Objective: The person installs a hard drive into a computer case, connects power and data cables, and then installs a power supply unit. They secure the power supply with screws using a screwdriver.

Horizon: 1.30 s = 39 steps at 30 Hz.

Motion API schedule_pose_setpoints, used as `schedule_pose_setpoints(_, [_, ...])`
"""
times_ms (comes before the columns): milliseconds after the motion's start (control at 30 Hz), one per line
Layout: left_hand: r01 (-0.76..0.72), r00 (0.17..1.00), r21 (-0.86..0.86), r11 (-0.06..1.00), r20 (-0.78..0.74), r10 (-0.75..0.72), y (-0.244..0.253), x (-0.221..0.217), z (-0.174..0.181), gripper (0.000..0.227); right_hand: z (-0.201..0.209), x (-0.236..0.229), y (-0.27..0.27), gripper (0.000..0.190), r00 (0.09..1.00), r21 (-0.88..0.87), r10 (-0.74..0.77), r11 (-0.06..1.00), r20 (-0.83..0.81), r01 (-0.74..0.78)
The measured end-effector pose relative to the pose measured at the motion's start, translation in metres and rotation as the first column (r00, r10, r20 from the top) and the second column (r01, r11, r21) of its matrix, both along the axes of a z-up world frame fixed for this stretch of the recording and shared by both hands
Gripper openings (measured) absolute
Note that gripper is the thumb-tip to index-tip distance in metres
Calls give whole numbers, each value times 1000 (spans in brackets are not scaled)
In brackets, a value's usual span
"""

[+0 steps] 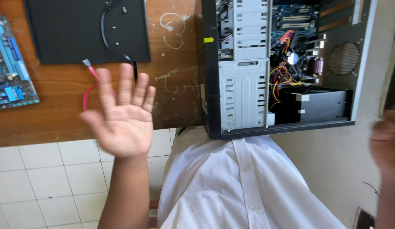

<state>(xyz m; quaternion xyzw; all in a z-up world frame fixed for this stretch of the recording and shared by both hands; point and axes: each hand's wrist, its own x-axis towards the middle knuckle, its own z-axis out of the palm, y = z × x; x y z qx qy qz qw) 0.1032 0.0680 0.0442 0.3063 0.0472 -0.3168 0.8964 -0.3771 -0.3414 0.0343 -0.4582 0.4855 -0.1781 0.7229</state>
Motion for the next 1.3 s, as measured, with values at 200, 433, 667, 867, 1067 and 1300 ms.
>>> schedule_pose_setpoints(200, [170,578,708,685,492,-651,-51,-70,-23,69,59,165,160,17,884,-515,30,803,-466,-299])
schedule_pose_setpoints(433, [-330,59,843,425,468,-882,-70,-117,-59,75,32,142,178,15,741,-587,47,577,-669,-567])
schedule_pose_setpoints(667, [-340,97,812,474,532,-841,-74,-118,-59,60,35,144,176,15,765,-649,81,477,-639,-592])
schedule_pose_setpoints(867, [-354,119,818,453,520,-846,-74,-119,-57,46,33,150,177,16,797,-680,122,456,-592,-575])
schedule_pose_setpoints(1067, [-347,122,823,451,516,-848,-74,-119,-55,47,34,151,176,17,765,-649,145,445,-627,-617])
schedule_pose_setpoints(1300, [-337,120,831,443,505,-855,-75,-118,-53,48,40,158,174,16,772,-693,181,350,-610,-630])
